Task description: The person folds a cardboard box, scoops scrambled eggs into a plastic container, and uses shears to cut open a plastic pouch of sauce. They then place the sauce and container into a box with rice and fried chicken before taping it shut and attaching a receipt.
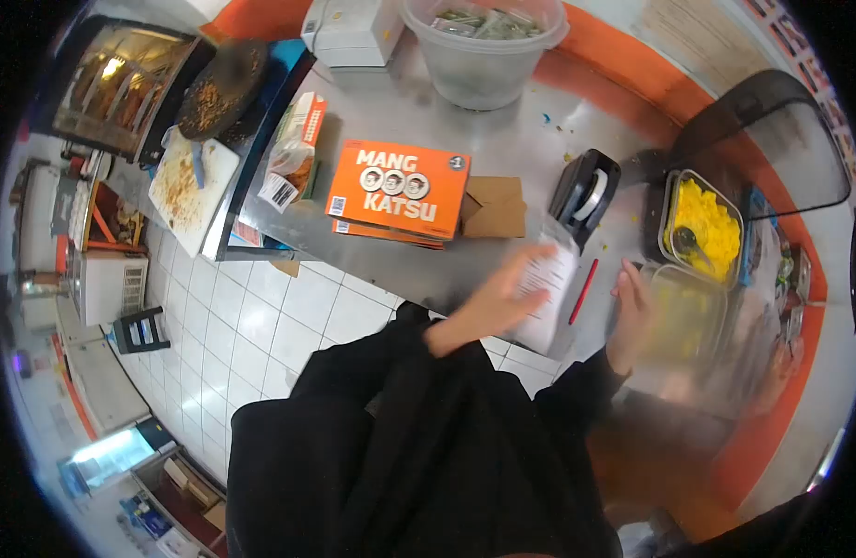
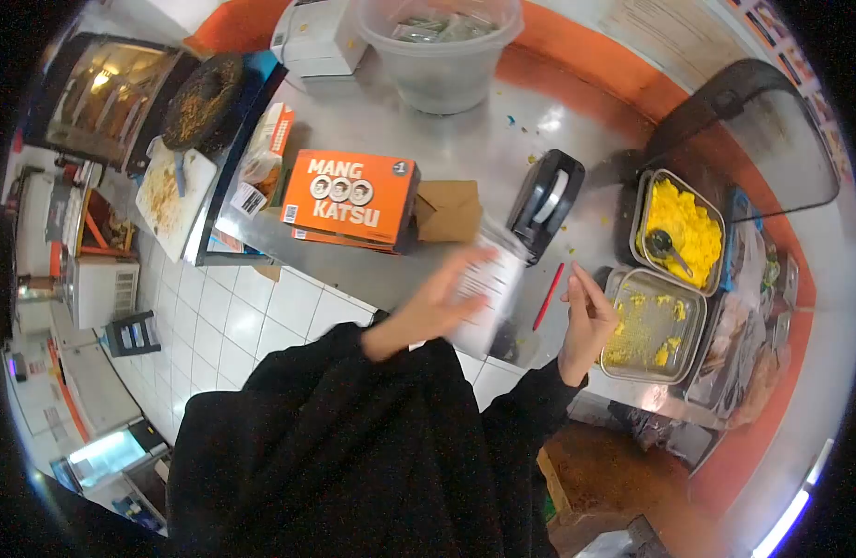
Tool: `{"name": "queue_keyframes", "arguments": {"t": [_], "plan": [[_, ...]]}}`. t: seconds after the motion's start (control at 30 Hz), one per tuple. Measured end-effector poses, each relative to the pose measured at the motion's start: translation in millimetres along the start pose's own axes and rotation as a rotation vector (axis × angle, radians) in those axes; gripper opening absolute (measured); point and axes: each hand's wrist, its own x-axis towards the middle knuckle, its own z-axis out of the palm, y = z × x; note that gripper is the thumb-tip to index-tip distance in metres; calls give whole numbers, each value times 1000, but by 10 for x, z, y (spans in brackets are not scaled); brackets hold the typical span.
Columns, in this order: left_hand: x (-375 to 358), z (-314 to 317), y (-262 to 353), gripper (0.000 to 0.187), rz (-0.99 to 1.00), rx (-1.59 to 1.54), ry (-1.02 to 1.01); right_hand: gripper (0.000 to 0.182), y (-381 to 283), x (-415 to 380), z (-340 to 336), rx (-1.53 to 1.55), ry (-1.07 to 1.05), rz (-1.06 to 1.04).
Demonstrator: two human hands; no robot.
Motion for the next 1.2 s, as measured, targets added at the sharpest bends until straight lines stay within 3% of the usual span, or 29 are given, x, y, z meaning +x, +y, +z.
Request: {"name": "queue_keyframes", "arguments": {"t": [0.03,0.07,0.1,0.2,0.27,0.3,0.37,0.4,0.47,0.6,0.67,0.7,0.73,0.77,0.83,0.87,0.93,0.97,1.03,1.1,1.2], "plan": [[-31,-290,361,52,213,287,136,17,-206,-16,139,-18,-70,-40],[-68,-604,450,53,204,338,235,17,-372,-41,298,-36,-137,-81],[-60,-902,611,55,269,655,344,16,-507,-46,488,-41,-284,-82],[-106,-1521,327,64,72,823,362,12,-808,-15,1320,-109,-683,-242],[-79,-1589,464,70,-188,922,328,27,-595,186,1906,-419,-832,-362],[-71,-1564,551,70,-189,916,319,27,-578,198,2099,-426,-826,-355],[-60,-1586,641,66,-210,1294,320,57,-569,178,2386,-1005,-632,-607],[-39,-1649,594,66,-203,1289,310,57,-634,194,2423,-1013,-623,-600],[-37,-1751,436,60,127,1382,327,86,-769,239,2386,-1204,-636,-500],[-101,-1951,374,54,220,1366,258,71,-467,514,1772,-957,-544,-587],[-168,-2206,299,42,329,1150,77,58,-73,625,1211,-859,-273,-303],[-209,-2331,253,42,334,1143,77,52,122,584,1035,-1095,-82,-62],[-267,-2458,206,38,390,979,34,43,668,615,761,-1127,-28,-157],[-318,-2516,181,34,436,814,-11,43,958,613,685,-1130,-26,-149],[-384,-2510,223,32,465,849,15,34,1165,532,689,-731,16,-136],[-398,-2511,236,29,499,887,47,34,1231,553,656,-730,19,-130],[-413,-2522,66,28,588,922,109,25,1030,479,716,-390,3,394],[-431,-2521,-15,26,680,953,178,25,1043,414,680,-387,11,405],[-427,-2496,-36,26,729,989,192,20,1046,328,592,142,35,272],[-410,-2490,-68,25,784,1024,219,20,1095,168,523,175,13,280],[-440,-2486,-107,28,828,1055,225,27,1261,-2,720,-121,22,371]]}}
